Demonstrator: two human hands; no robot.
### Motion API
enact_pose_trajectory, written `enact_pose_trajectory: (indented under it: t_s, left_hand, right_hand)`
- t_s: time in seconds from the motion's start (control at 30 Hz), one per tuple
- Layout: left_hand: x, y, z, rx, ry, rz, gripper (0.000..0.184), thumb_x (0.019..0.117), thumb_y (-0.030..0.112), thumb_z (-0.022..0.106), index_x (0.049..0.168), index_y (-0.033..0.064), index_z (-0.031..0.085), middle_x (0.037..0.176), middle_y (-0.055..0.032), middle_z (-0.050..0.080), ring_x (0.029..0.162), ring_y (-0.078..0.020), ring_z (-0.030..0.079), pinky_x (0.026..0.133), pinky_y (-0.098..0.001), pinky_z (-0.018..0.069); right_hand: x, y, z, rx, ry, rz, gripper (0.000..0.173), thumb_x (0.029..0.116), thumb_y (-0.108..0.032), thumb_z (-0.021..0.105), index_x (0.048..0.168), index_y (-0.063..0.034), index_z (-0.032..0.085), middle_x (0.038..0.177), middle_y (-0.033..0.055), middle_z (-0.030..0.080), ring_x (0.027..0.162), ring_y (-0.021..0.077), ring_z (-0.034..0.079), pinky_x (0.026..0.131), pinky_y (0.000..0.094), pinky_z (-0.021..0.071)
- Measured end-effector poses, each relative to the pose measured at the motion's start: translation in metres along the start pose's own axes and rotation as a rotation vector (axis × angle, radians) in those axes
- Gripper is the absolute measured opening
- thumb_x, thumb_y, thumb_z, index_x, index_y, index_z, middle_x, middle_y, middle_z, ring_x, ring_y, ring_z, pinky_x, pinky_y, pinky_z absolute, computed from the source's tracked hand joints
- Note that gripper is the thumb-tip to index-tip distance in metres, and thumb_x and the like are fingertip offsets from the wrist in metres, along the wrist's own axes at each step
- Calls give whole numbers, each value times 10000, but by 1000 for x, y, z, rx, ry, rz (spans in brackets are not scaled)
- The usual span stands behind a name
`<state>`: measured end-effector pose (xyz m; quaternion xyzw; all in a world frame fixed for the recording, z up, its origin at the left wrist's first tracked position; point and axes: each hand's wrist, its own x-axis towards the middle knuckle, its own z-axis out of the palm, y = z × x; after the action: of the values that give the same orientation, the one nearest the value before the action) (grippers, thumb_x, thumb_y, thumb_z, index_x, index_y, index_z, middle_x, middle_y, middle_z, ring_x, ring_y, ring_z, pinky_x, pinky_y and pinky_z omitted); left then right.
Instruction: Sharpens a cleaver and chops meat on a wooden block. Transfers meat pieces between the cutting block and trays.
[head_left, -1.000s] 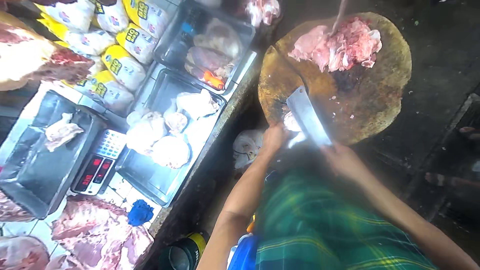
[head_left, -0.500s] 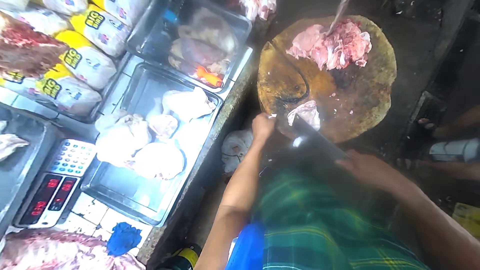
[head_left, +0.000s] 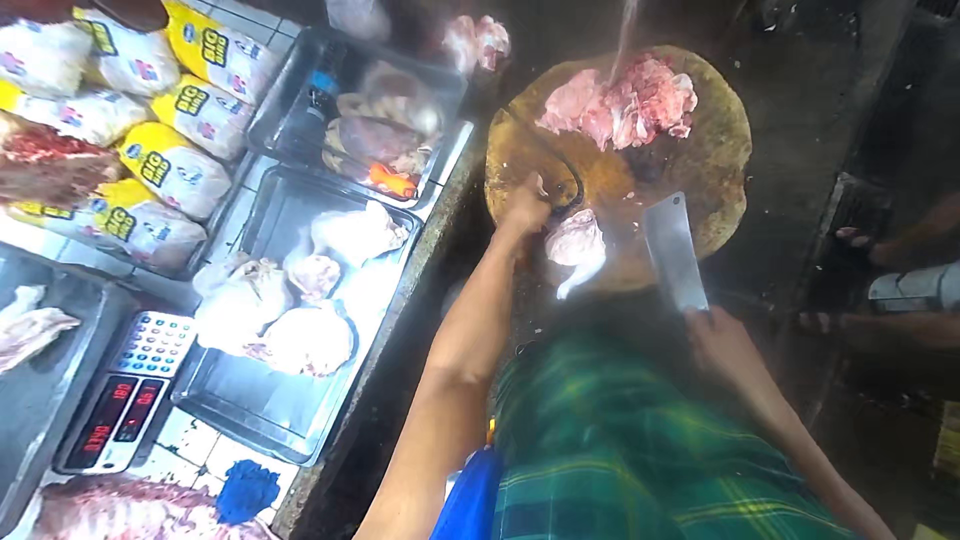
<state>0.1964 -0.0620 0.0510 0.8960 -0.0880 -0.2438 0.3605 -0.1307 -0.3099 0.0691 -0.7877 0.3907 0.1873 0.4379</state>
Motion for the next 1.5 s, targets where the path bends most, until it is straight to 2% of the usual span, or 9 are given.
enact_pose_trajectory:
  t_s: [0.17, 0.3, 0.47, 0.67, 0.8, 1.0, 1.2, 1.4, 1.5]
  left_hand:
    - [10, 22, 64, 409, -186, 204, 718, 766, 376, 836, 1433, 241, 609, 1593, -141, 419, 1464, -381, 387, 1126, -645, 390]
    - [-7, 26, 59, 361, -226, 153, 527, 831, 234, 800, 1322, 114, 650, 1215, -171, 692, 1127, -351, 668, 966, -623, 526]
    - [-90, -30, 36, -109, 82, -213, 475, 918, 285, 733, 1288, 26, 587, 1063, -173, 702, 939, -278, 702, 854, -522, 591]
    - [-183, -64, 99, -546, 595, -402, 373, 938, 180, 686, 1228, -7, 544, 927, -162, 681, 760, -244, 685, 674, -449, 602]
    - [-206, -54, 120, -719, 670, -330, 355, 959, 237, 650, 1245, 80, 509, 932, -106, 647, 749, -195, 641, 645, -397, 566]
    - [-199, -68, 131, -557, 648, -583, 450, 978, 327, 656, 1290, 41, 504, 975, -180, 680, 852, -314, 686, 729, -543, 574]
    - [-211, -52, 146, -554, 646, -690, 415, 988, 350, 654, 1256, 62, 520, 975, -169, 676, 852, -310, 678, 727, -543, 565]
    - [-203, -66, 159, -610, 699, -679, 396, 965, 295, 664, 1242, 38, 541, 984, -161, 683, 873, -288, 689, 761, -524, 579]
    - [-204, -62, 161, -629, 698, -684, 397, 973, 301, 652, 1257, 51, 532, 997, -165, 678, 882, -290, 684, 758, -523, 574]
  right_hand:
    - [31, 28, -9, -161, -135, -125, 509, 1022, -398, 614, 1384, -51, 527, 1044, 201, 682, 809, 315, 706, 771, 547, 593]
    - [39, 34, -24, -59, -302, -91, 579, 1061, -489, 522, 1490, -123, 387, 915, 134, 672, 655, 226, 696, 630, 425, 622]
    - [32, 15, -38, -189, -178, -143, 604, 1036, -622, 440, 1213, -65, 593, 832, 141, 658, 670, 298, 673, 633, 540, 578]
    - [22, 0, -11, -354, -141, -320, 605, 1026, -627, 455, 1108, -65, 664, 809, 147, 659, 798, 335, 673, 723, 564, 528]
    - [17, -10, 7, -464, -210, -305, 639, 1048, -626, 382, 1231, -59, 612, 898, 168, 683, 882, 358, 690, 781, 572, 541]
    - [9, -17, 16, -549, -201, -313, 604, 1062, -599, 370, 1227, -63, 594, 869, 149, 673, 850, 336, 691, 757, 546, 547]
    - [1, -14, 26, -590, -202, -395, 605, 1062, -590, 374, 1244, -62, 607, 917, 153, 698, 891, 334, 705, 796, 538, 561]
    - [-10, -13, 28, -358, 118, -805, 442, 1050, -416, 530, 1104, -1, 673, 786, 138, 702, 679, 253, 701, 607, 417, 577]
    - [4, -4, 35, -405, 55, -799, 449, 1052, -407, 524, 1102, 15, 670, 783, 155, 705, 702, 288, 716, 635, 450, 592]
